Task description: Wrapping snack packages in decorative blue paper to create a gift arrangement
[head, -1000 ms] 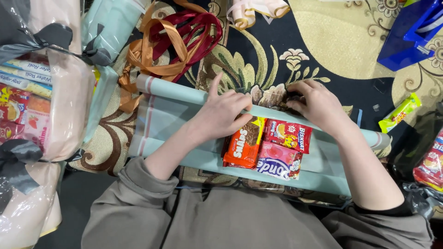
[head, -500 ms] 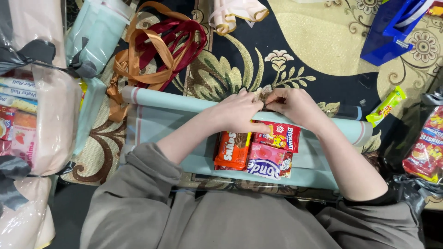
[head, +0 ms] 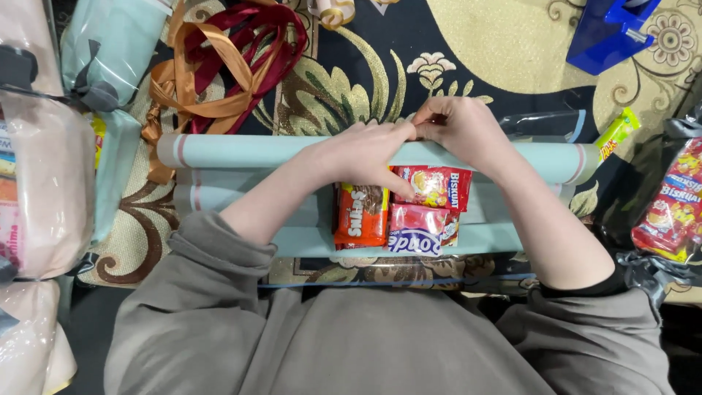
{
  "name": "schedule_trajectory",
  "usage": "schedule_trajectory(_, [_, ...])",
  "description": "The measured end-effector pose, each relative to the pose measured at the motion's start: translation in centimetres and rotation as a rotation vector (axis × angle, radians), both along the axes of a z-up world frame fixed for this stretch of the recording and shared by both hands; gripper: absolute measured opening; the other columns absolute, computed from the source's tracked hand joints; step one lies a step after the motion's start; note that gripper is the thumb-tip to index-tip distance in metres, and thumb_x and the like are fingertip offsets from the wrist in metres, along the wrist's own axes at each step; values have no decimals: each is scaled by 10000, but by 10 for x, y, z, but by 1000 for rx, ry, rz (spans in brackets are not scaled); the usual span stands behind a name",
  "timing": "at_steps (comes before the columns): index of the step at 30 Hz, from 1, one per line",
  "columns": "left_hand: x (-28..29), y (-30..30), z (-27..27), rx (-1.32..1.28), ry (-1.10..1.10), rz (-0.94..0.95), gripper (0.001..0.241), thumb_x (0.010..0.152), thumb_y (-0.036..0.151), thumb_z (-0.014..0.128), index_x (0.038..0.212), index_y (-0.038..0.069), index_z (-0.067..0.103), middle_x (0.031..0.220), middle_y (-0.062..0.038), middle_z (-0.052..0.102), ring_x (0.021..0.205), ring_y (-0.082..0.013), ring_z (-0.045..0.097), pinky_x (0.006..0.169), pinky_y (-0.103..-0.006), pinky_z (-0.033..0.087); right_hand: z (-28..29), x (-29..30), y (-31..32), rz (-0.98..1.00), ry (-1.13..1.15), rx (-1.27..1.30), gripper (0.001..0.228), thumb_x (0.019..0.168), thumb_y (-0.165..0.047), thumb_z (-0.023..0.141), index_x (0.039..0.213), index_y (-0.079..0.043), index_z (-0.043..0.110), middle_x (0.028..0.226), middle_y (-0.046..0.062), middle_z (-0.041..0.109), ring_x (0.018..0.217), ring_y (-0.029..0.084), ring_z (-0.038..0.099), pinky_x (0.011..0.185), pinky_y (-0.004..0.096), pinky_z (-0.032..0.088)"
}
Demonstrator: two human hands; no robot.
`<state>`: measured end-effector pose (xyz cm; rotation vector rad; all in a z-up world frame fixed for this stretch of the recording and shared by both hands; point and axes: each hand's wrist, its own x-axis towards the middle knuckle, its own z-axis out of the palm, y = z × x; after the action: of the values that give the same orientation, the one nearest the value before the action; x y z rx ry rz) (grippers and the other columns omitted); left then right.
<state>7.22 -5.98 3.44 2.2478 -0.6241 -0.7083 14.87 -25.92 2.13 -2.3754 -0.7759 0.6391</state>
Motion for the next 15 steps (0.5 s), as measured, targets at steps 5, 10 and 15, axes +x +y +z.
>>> schedule_trajectory(5, [9, -2, -5, 32, -32, -17, 910, 817, 699, 693, 1404, 34, 489, 1232, -295, 630, 1129, -412, 660, 980, -547, 457, -3, 10, -2, 13, -38, -33, 118, 931, -142, 806, 1039, -103, 779, 908, 97, 776, 869, 309, 735, 792, 445, 553])
schedule_trajectory(10, [12, -6, -7, 34, -74, -17, 900, 793, 696, 714, 1395, 61, 505, 1181, -296, 640, 1092, -423, 674, 980, -537, 462, 5, 15, 0, -5, -11, -25, 129, 937, -149, 816, 1049, -94, 784, 906, 111, 773, 846, 310, 719, 795, 427, 533])
schedule_trajectory(15, [17, -9, 13, 172, 13, -2, 750, 776, 661, 696, 1231, 110, 466, 1079, -151, 615, 995, -352, 616, 795, -496, 457, 11, 23, -1, -22, -45, 40, 36, 937, -99, 765, 948, -133, 768, 934, -26, 780, 841, 122, 699, 763, 302, 511])
